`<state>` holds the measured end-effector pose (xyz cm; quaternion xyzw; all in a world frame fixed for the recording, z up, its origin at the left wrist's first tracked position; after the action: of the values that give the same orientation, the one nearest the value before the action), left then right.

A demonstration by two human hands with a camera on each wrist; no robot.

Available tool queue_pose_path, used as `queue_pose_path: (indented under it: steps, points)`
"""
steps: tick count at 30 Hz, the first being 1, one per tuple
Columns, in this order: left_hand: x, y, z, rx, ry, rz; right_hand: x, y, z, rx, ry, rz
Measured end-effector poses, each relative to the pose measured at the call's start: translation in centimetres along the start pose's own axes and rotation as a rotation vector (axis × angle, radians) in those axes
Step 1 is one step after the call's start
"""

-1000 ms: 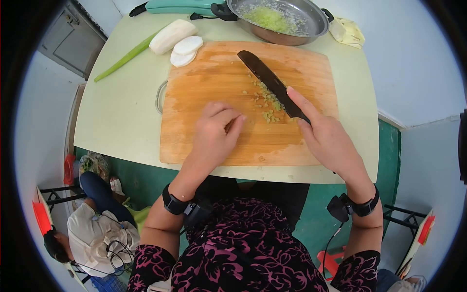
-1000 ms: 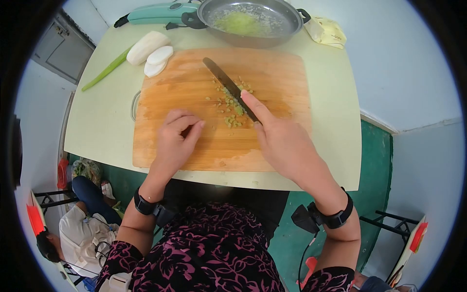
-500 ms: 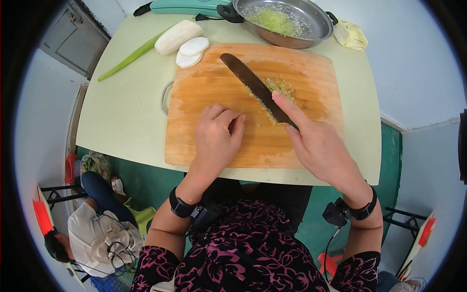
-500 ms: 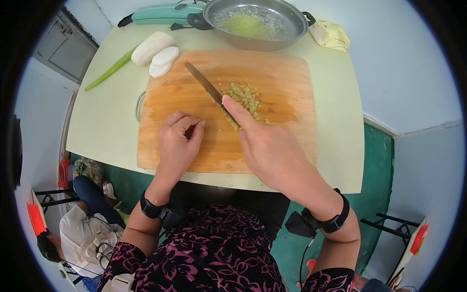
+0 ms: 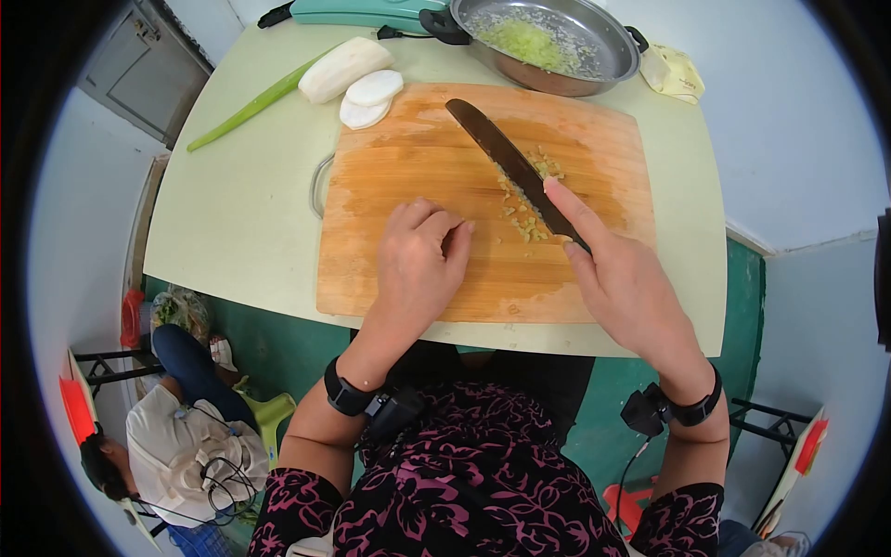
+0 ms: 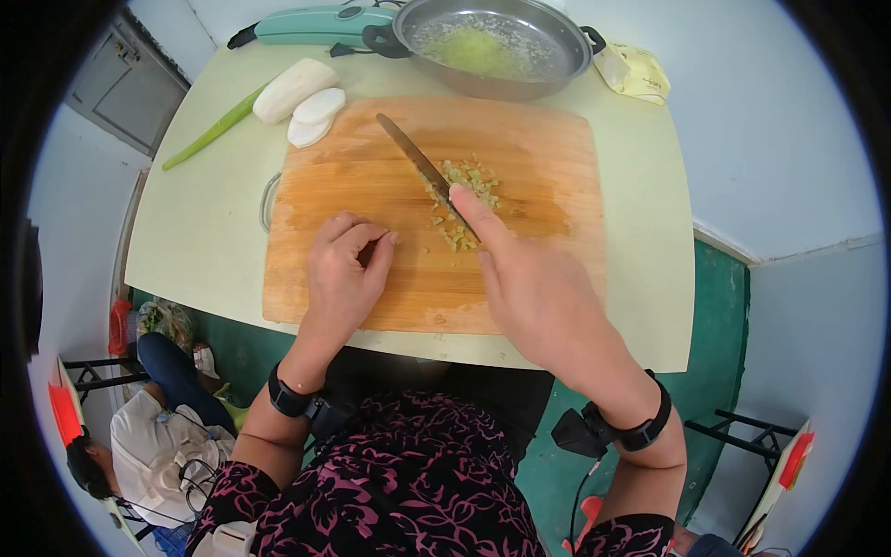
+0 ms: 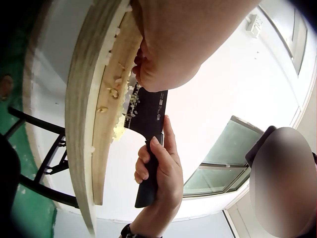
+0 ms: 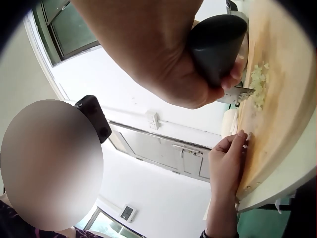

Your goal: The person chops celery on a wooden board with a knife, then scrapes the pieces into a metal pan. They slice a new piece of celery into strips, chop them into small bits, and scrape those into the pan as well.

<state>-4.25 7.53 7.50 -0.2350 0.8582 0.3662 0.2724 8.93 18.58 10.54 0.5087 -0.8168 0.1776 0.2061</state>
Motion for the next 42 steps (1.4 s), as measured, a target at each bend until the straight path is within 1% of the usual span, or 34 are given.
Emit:
queue_pose_path:
  steps: [3,5,7,9,11,13,16,18,20,22,24,27,29,31,33,35,38,40,42]
  points:
    - [-0.2,-0.1,-0.1,0.010,0.017,-0.001,0.1,-0.2,-0.6,-0.028,0.012,0.017]
    - [-0.3,0.0,-0.2,0.015,0.030,-0.002,0.0,-0.1,-1.6,-0.106,0.033,-0.023]
    - [-0.3,0.0,-0.1,0.027,0.036,0.000,-0.4,0.1,-1.1,-0.104,0.014,-0.081]
    - [-0.3,0.0,-0.2,0.023,0.030,0.007,-0.6,0.2,-0.7,-0.076,-0.005,-0.076]
    - [-0.3,0.0,-0.3,0.009,0.024,0.022,-1.0,0.3,-0.4,-0.014,-0.018,-0.012]
    - [-0.5,-0.1,-0.4,-0.016,0.017,0.049,-0.8,0.2,-1.0,-0.042,0.020,-0.028]
    - [-0.5,-0.1,-0.2,0.007,0.007,0.019,-1.0,0.0,-1.6,-0.107,0.021,-0.080]
    - [-0.4,-0.2,0.0,0.025,0.008,0.011,-1.3,0.0,-1.6,-0.105,0.012,-0.062]
    - [-0.3,-0.2,0.0,0.035,0.012,0.005,-1.7,0.1,-1.4,-0.048,0.019,0.016]
    - [-0.3,-0.2,0.0,0.043,0.020,-0.007,-1.8,-0.1,-2.2,-0.094,0.036,0.005]
    - [-0.1,-0.3,0.1,0.036,0.019,-0.018,-2.3,-0.1,-2.0,-0.097,0.045,-0.007]
    - [-0.1,-0.2,0.1,0.017,0.013,0.011,-3.0,0.1,-1.3,-0.061,0.037,0.001]
    - [0.0,-0.3,0.1,0.017,0.017,0.010,-2.8,0.0,-1.6,-0.036,0.036,0.043]
    - [0.1,-0.3,0.1,0.033,0.023,-0.007,-2.3,0.0,-1.7,-0.107,0.045,-0.057]
    - [0.2,-0.4,0.2,0.042,0.033,-0.005,-2.3,0.0,-1.5,-0.099,0.035,-0.075]
    - [0.1,-0.2,0.2,0.040,0.034,0.005,-2.4,0.0,-0.9,-0.012,0.006,-0.018]
    - [0.1,-0.2,0.1,0.028,0.029,0.008,-1.9,-0.1,-2.1,-0.011,0.069,0.036]
    - [0.1,-0.2,0.1,0.028,0.028,-0.004,-2.2,0.2,-1.2,-0.121,0.051,-0.143]
    - [0.3,-0.3,0.2,0.048,0.002,-0.038,-2.1,0.2,-1.0,-0.130,0.042,-0.168]
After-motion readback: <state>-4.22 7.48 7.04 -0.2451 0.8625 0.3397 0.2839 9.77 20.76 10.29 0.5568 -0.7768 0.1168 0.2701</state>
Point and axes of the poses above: each hand's wrist, its own y-axis towards the middle knuckle, its own z-axis out of the palm, x = y × z, the point moved 9 cm from there along y, towards the middle knuckle, and after that the axes turned 7 degrees about -z, right-handed, at the moved point
